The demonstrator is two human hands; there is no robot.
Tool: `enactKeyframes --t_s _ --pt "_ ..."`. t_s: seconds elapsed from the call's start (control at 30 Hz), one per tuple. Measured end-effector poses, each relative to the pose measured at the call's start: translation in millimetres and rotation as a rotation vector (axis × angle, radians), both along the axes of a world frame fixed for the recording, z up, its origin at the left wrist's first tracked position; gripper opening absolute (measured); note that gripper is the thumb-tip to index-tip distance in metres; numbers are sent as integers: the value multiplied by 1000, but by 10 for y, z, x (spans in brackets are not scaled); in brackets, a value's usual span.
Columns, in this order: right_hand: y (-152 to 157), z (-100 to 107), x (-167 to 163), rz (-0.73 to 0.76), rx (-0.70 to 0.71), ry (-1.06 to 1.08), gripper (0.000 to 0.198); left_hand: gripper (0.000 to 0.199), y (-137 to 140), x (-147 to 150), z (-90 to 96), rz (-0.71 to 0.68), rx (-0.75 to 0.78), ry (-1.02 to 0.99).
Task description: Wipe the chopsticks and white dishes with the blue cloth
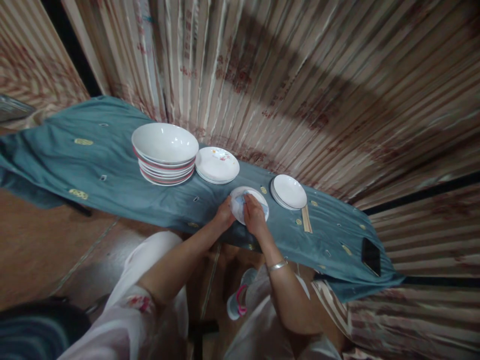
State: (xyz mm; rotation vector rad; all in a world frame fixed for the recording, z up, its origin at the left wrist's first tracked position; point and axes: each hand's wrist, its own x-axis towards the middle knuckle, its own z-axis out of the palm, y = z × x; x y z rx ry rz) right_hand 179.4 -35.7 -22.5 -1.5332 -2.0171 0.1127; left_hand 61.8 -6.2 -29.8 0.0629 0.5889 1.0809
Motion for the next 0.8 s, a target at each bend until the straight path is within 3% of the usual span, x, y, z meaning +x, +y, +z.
enactKeyframes --t_s 0.33,0.53,0.8 --pt "209 22 67 -80 -25 -81 43 29 23 12 -70 15 24 -51" --pt "234 14 173 -129 -39 -123 43 34 14 3 -26 14 5 0" --pt "206 -1 351 -189 -45 -123 44 30 40 18 -136 2 41 43"
